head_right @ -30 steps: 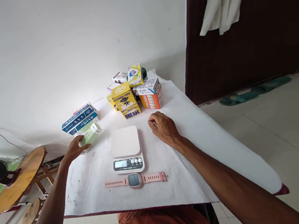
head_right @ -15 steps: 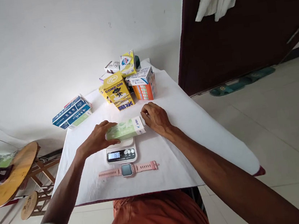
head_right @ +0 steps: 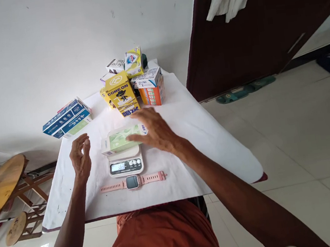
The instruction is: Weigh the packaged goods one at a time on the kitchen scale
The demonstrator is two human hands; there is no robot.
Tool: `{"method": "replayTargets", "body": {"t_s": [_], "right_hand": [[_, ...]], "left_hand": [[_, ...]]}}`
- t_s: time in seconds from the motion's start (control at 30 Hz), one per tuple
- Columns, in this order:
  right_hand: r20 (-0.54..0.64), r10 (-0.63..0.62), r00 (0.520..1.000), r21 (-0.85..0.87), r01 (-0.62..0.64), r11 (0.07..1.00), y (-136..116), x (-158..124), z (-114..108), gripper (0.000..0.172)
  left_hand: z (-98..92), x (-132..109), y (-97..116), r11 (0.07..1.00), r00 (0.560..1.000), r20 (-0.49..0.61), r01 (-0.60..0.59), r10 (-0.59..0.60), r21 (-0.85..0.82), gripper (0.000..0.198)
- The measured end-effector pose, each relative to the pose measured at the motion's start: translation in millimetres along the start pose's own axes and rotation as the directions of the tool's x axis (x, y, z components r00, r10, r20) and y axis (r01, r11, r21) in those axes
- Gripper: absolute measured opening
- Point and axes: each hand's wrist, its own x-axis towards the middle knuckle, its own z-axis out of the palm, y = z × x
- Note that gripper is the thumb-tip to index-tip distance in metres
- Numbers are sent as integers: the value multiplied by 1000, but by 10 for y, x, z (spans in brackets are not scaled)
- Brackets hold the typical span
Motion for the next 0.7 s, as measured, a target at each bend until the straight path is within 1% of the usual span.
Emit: {"method": "replayTargets", "body": {"t_s": [0.07,0.13,0.2,0.27,0.33,0.37,0.43,0.5,0.53,0.6,0.67,0.7], "right_hand": [[176,-85,981,-69,98,993,-195,23,42,64],[310,-87,947,-163,143,976,-341,52,102,57],[377,-42,925,-241,142,960,-420,81,154,46],[398,-4,918,-264,119,957,-438,102,167,41],[388,8,922,-239,92,967,-403,109,115,42],[363,12,932,-225,75,972,-366,106,59,43],[273,32,962,-222,31,975,-254,84,-113,46],[160,74,984,-261,-30,965,-98,40,-338,48],[119,100,988,-295,-61,954,-8,8,-453,47],[74,150,986,-359,-114,926,182,-71,-644,45],[69,200,977,-404,-156,901,365,-163,-738,42],[73,221,973,-418,-172,892,448,-207,-741,41]], "left_hand": [[22,-100,-90,998,998,1,56,-56,10,41],[36,-151,-131,997,997,12,77,-77,28,41],[40,-163,-139,997,997,13,70,-71,43,41],[34,-159,-135,997,998,8,58,-58,45,41],[21,-157,-137,997,998,5,61,-61,40,41],[13,-158,-142,997,998,4,67,-67,36,42],[-4,-163,-158,996,996,1,84,-84,27,42],[-17,-168,-172,995,995,1,97,-97,11,42],[-20,-169,-177,995,995,2,101,-101,0,42],[-19,-171,-177,995,995,8,97,-97,-18,40],[-10,-172,-171,996,996,20,89,-88,-23,38],[-4,-173,-168,996,996,28,87,-87,-21,38]]}}
